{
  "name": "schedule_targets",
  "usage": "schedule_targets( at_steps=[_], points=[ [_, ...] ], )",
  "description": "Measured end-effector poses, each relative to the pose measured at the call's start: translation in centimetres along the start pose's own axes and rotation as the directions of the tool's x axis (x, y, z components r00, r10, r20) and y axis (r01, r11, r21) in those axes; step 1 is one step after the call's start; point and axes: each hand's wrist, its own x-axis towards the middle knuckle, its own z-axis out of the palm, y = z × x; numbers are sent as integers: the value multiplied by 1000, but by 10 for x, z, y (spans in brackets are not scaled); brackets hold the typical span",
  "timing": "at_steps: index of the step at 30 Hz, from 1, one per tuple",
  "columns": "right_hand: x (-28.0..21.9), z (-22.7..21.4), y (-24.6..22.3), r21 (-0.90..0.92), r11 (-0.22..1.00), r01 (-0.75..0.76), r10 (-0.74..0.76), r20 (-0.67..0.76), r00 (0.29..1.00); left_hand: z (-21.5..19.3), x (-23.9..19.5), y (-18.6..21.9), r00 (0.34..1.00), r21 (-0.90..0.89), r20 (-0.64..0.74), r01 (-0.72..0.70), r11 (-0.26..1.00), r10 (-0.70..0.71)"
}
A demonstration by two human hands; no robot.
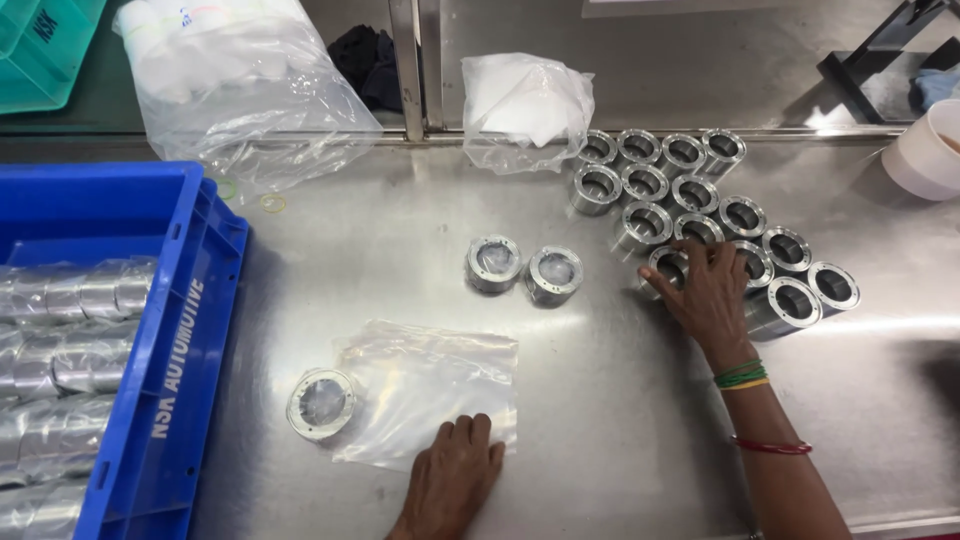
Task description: Pack metal parts into plastic bags and organize them into blue bins.
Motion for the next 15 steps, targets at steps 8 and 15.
schedule_targets(
  at_steps=[8, 15],
  points=[
    [-30, -31, -82, 377, 920, 105, -140, 66, 988, -4, -28, -14, 993, -33, -19, -115, 993, 114],
    [-65, -57, -150, 494, 867, 61, -187, 209, 960, 9, -28, -16, 910, 12, -295, -301, 953, 291]
  ],
)
